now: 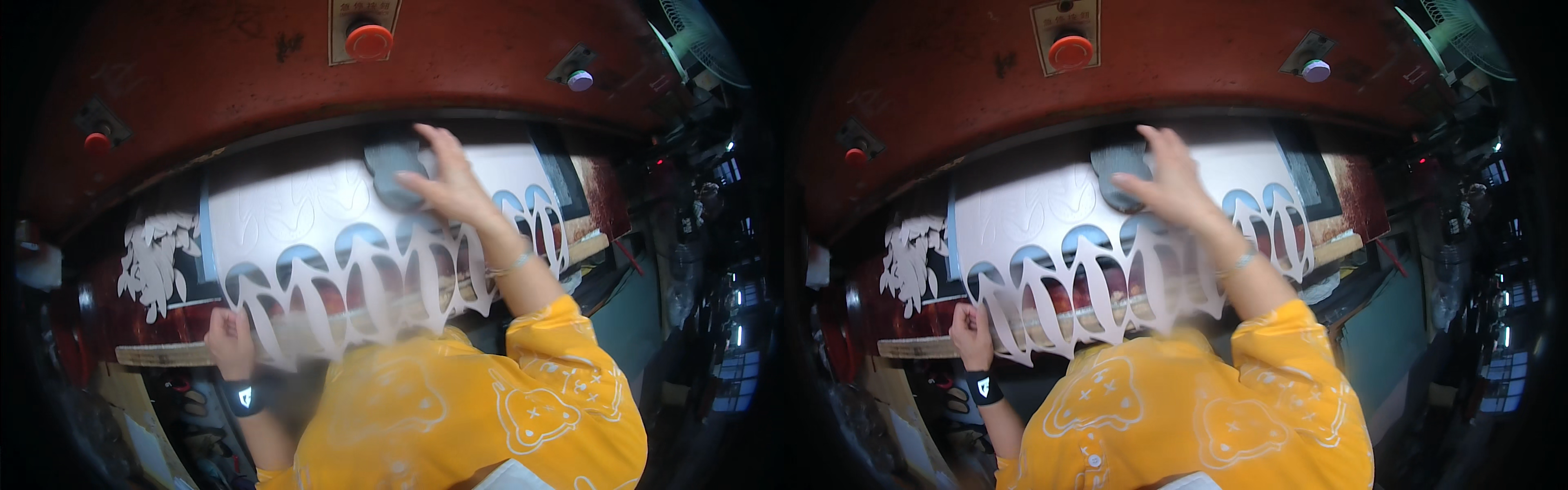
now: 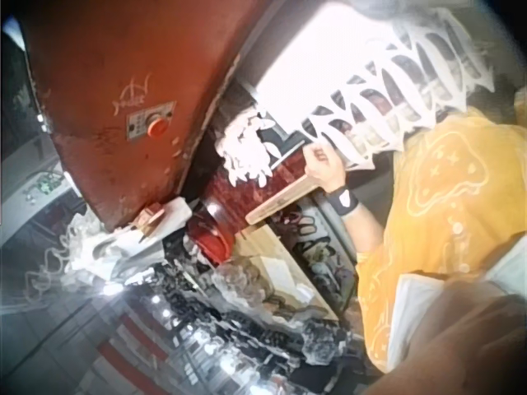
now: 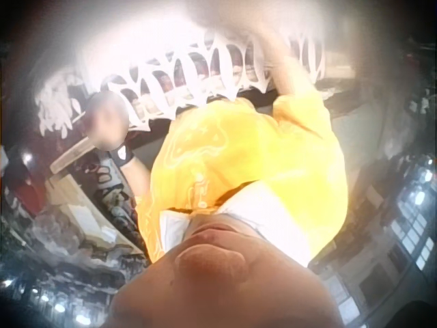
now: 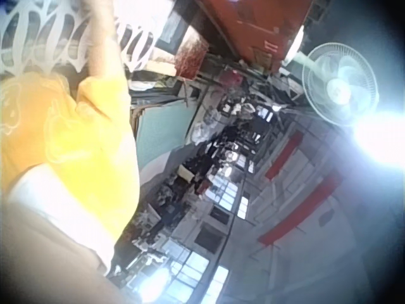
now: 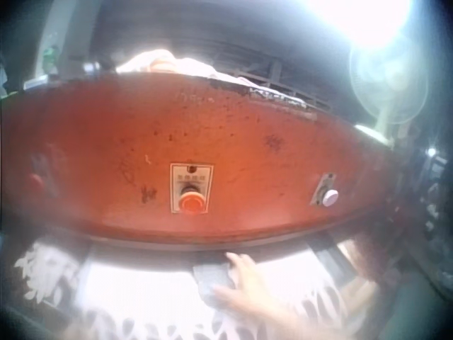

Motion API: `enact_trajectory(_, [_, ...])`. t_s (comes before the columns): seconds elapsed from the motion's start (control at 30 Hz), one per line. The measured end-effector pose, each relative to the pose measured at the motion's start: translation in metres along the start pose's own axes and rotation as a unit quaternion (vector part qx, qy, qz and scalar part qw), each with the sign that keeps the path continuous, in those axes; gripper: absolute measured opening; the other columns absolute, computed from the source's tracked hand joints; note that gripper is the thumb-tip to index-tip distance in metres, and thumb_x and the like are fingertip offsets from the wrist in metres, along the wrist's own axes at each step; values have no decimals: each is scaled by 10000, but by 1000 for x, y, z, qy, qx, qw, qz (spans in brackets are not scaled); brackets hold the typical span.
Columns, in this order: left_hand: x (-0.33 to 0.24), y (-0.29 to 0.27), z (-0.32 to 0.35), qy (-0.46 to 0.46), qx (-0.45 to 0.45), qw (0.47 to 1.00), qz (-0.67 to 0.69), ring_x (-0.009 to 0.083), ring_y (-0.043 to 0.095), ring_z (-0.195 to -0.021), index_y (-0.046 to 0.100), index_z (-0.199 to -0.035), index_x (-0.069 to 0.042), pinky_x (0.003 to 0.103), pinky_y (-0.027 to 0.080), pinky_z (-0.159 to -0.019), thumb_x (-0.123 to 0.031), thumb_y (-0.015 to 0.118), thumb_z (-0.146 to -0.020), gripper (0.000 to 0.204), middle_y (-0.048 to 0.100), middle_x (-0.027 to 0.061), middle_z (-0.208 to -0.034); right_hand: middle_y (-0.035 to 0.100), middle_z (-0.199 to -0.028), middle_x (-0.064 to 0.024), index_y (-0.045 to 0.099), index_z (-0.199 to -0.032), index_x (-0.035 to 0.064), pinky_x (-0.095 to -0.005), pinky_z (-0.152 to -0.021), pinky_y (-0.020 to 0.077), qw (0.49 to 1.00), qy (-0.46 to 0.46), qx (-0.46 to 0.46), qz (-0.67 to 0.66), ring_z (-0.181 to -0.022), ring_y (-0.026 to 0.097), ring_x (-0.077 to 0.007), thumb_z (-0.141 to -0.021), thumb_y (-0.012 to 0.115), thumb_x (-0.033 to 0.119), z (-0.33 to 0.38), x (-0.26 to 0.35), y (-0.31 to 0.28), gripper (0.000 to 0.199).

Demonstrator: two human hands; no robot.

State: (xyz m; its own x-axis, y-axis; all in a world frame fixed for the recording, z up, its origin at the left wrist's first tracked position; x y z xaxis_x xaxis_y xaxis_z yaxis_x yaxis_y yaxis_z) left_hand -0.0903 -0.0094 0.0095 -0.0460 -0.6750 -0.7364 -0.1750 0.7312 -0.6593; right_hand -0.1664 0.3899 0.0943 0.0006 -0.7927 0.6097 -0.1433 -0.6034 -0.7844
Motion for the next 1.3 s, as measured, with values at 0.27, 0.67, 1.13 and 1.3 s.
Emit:
enact_trajectory(0.27, [18,1,0,-64,17,996,56,126,458,-538,483,-725,-21,276,379,-506,-130,640,-843,225,484,45,-593,366,-1400,-264,549,-1262,56,-394,-1067,301,998,-3,14,-54,-1303,366,-365,-606,711,261,-43,-2,16,706])
enact_trajectory(0.67, [12,2,0,-47,15,998,46,120,451,-539,476,-722,-25,264,376,-510,-107,632,-832,208,476,41,-599,369,-1400,-262,576,-1246,75,-421,-1052,324,988,35,-54,142,-1285,369,-394,-638,689,268,-45,-42,-15,648])
enact_trajectory(1.13, [3,-2,0,29,12,998,52,150,458,-525,457,-700,-29,275,378,-509,-111,639,-809,228,470,60,-582,296,-1418,-238,281,-1387,-18,-431,-1091,217,829,-29,-558,-10,-1319,274,-359,-903,551,329,8,-93,-199,654])
enact_trajectory(1.3, [1,-5,0,75,0,997,35,197,485,-497,449,-667,-19,304,387,-506,-96,648,-790,247,475,91,-559,213,-1451,-260,219,-1406,-30,-437,-1109,179,814,-40,-579,24,-1356,199,-372,-921,496,375,-2,-81,-240,691])
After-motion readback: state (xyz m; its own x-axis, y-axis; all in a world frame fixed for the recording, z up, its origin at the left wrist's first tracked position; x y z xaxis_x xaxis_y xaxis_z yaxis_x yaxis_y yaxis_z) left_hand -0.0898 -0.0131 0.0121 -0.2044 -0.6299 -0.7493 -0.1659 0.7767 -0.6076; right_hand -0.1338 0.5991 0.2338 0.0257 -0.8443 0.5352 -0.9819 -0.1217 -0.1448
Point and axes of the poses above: each hand's wrist, its own z-axis away from the middle knuckle, its own y-axis out of the palm, x = y × z, the point moved 10 cm from there along -z, towards the middle knuckle
